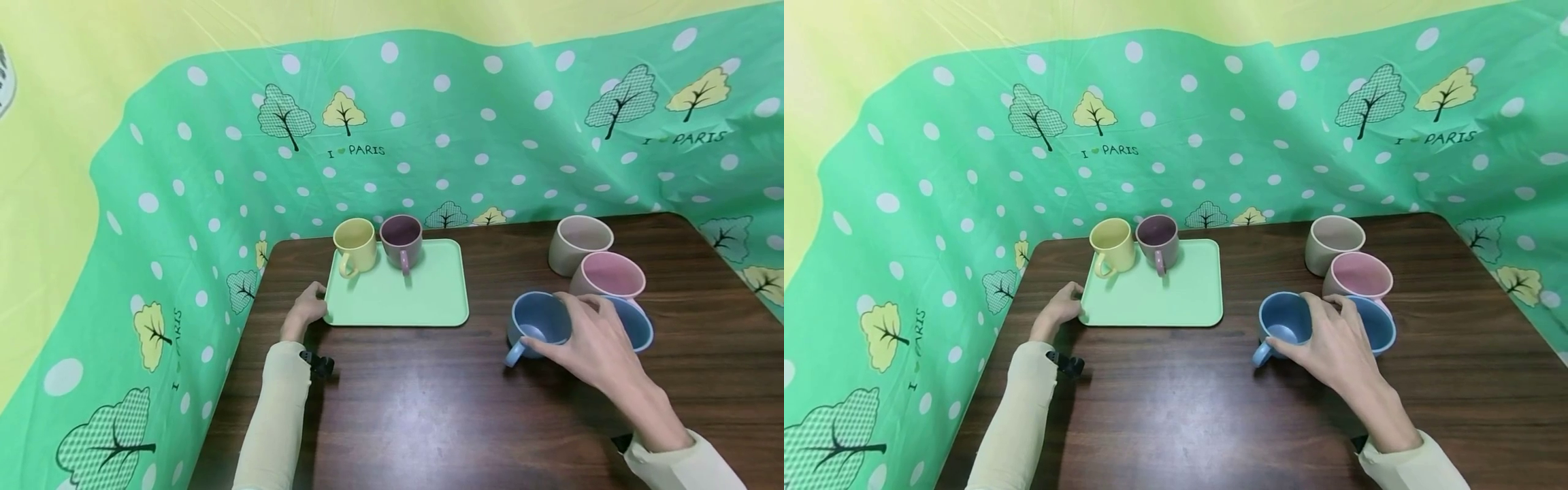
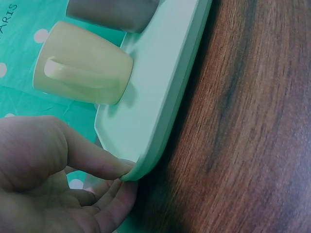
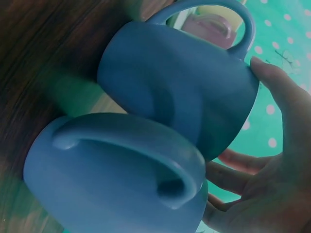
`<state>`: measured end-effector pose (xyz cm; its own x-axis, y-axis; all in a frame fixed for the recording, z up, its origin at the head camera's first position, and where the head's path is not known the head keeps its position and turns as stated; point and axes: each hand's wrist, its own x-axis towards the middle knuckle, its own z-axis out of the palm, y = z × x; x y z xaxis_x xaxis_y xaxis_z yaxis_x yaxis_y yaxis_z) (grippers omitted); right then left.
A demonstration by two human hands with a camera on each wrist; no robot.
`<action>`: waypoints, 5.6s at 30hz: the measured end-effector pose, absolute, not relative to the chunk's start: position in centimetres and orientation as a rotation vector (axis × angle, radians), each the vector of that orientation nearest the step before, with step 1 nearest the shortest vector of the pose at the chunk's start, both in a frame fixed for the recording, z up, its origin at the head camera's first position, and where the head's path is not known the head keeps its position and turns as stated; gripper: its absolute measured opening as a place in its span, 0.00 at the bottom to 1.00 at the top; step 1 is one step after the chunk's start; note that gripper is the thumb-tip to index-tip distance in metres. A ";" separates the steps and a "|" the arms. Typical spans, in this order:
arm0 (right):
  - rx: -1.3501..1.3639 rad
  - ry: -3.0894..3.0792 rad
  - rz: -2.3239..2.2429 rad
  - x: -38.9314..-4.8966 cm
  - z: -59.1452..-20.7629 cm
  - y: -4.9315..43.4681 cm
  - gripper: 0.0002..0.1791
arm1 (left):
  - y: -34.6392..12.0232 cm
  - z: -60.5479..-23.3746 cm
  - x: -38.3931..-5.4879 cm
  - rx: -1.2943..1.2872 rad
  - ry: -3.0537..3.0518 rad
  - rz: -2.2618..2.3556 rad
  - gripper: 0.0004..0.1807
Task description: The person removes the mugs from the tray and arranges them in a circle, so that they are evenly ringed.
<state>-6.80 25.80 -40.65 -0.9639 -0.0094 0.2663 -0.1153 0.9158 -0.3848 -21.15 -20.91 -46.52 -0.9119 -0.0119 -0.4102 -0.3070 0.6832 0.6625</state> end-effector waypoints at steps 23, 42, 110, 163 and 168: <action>0.168 -2.708 0.532 -7.3 -41.1 27.0 0.46 | -20.7 -46.1 -20.8 -0.241 2.519 1.092 0.25; 0.080 -2.784 0.509 -7.6 -41.5 26.7 0.53 | -20.6 -46.2 -20.8 -0.250 2.531 1.086 0.25; 0.303 -2.893 1.585 -28.6 -42.8 9.9 0.58 | -20.7 -46.3 -21.2 -0.269 2.549 1.071 0.27; -0.013 -2.834 1.067 -18.2 -38.0 13.5 0.61 | -20.9 -46.5 -21.1 -0.240 2.553 1.058 0.26; -0.092 -2.845 1.046 -17.3 -37.9 14.3 0.62 | -20.9 -46.5 -21.2 -0.237 2.553 1.053 0.26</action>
<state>-17.30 14.32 -37.90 -0.9922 0.0943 0.0814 0.0192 0.7610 -0.6485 -21.21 -20.87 -46.51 -0.9183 -0.0153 -0.3956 -0.2896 0.7072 0.6450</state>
